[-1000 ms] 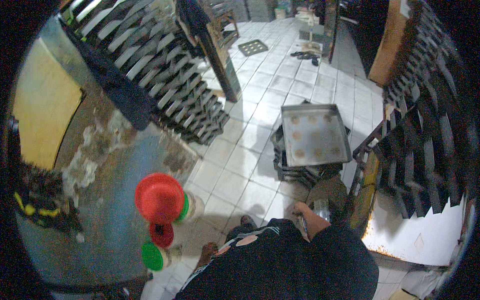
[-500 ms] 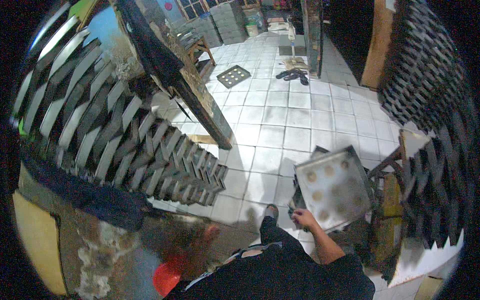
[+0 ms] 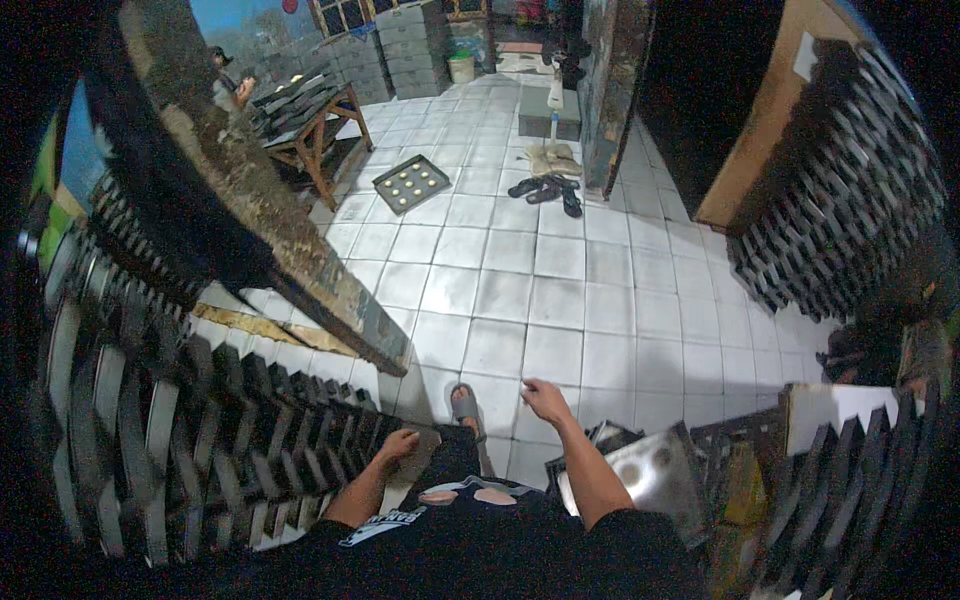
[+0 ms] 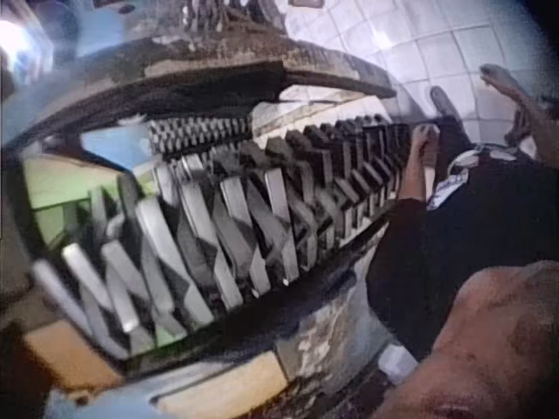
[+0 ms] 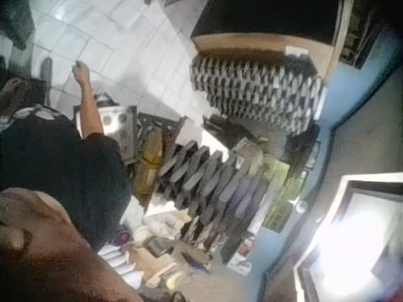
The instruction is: The person walks to a work table, picks up pieces of dough, fills them with a chocolate-like mixture using a small spatula, rolls the dough into balls, and places them onto a metal baking tray.
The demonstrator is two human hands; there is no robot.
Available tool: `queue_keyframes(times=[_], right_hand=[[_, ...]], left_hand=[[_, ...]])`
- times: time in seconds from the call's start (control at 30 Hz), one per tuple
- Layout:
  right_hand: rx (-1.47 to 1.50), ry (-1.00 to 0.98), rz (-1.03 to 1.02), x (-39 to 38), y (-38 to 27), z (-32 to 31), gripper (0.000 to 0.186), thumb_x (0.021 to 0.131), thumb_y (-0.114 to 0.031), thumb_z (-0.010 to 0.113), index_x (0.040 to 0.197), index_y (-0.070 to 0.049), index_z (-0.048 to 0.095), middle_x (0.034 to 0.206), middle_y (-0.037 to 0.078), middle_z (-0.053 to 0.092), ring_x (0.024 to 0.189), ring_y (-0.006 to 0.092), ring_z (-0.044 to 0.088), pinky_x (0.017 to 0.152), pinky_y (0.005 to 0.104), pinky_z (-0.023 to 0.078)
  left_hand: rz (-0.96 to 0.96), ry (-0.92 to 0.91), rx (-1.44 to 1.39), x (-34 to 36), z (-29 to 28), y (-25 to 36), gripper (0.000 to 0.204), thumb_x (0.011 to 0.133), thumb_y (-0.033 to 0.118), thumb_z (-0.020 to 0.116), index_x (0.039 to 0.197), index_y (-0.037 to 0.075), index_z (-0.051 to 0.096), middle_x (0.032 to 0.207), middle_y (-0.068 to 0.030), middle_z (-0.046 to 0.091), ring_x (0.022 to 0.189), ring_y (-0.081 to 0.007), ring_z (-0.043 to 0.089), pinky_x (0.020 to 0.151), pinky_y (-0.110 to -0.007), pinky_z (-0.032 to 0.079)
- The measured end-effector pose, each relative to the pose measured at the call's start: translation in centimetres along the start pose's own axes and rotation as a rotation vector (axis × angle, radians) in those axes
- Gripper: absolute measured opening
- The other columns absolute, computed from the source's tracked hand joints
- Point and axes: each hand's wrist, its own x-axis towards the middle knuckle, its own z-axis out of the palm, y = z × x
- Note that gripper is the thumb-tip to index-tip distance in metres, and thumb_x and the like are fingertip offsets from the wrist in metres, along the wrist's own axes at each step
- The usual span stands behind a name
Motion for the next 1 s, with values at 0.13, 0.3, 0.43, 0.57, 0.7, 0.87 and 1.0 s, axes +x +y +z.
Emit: queue_keyframes(times=[0.13,0.3,0.43,0.57,0.7,0.87,1.0], right_hand=[[-0.124,-0.116,0.326,4.8,13.9,1.1,0.032,0.091,-0.027,0.067,0.110,-0.001,0.067,0.086,0.013,0.071,0.074,0.0203,0.067,0.067,0.0338,0.053],[-0.122,-0.201,0.287,1.4,23.2,-5.7,0.019,0.095,-0.018,0.061,0.104,-0.003,0.067,0.087,0.009,0.069,0.075,0.0230,0.066,0.064,0.0406,0.053],[1.082,0.381,0.841,9.7,15.3,-4.8,0.022,0.098,-0.018,0.054,0.108,-0.005,0.068,0.094,0.011,0.071,0.086,0.0249,0.070,0.070,0.0448,0.054],[-0.788,-0.333,0.347,20.0,15.3,-6.5,0.024,0.095,-0.023,0.055,0.105,-0.008,0.069,0.098,0.015,0.071,0.088,0.0268,0.070,0.072,0.0439,0.054],[-0.513,-0.361,0.377,36.7,16.2,-13.1,0.024,0.091,-0.027,0.055,0.091,-0.008,0.069,0.083,0.014,0.068,0.077,0.0274,0.068,0.068,0.0442,0.054],[-0.557,-0.385,0.528,67.9,17.8,-28.9,0.023,0.085,-0.026,0.059,0.085,-0.008,0.072,0.084,0.012,0.072,0.077,0.0253,0.071,0.061,0.0412,0.054],[0.014,0.114,0.426,97.1,2.4,-39.2,0.021,0.091,-0.016,0.056,0.103,-0.005,0.070,0.083,0.006,0.069,0.071,0.0173,0.065,0.060,0.0326,0.052]], left_hand=[[0.022,-0.057,0.019,15.4,-5.0,9.3,0.039,0.093,0.035,0.064,0.117,0.004,0.067,0.093,-0.0065,0.069,0.080,-0.0146,0.063,0.066,-0.032,0.049],[0.293,-0.239,0.308,31.9,-8.5,24.0,0.038,0.093,0.035,0.060,0.112,0.003,0.070,0.090,-0.0082,0.070,0.075,-0.0180,0.065,0.066,-0.033,0.052],[0.150,-0.102,0.274,38.4,-13.3,39.0,0.042,0.093,0.035,0.059,0.115,0.000,0.068,0.095,-0.0109,0.070,0.086,-0.0188,0.066,0.074,-0.033,0.052],[0.168,-0.147,0.078,48.0,-14.0,48.1,0.046,0.095,0.039,0.061,0.125,0.004,0.063,0.105,-0.0082,0.068,0.091,-0.0186,0.064,0.077,-0.034,0.051],[0.039,-0.081,-0.019,56.1,-16.2,53.3,0.045,0.093,0.036,0.062,0.123,0.002,0.064,0.100,-0.0079,0.068,0.085,-0.0185,0.064,0.072,-0.033,0.050],[-0.115,-0.025,-0.101,64.5,-20.6,58.3,0.042,0.094,0.036,0.063,0.122,0.005,0.064,0.095,-0.0059,0.066,0.079,-0.0149,0.063,0.061,-0.029,0.047],[-0.095,0.285,-0.390,70.7,-26.3,61.2,0.038,0.094,0.033,0.062,0.120,0.005,0.065,0.088,-0.0043,0.066,0.075,-0.0138,0.062,0.059,-0.028,0.047]])
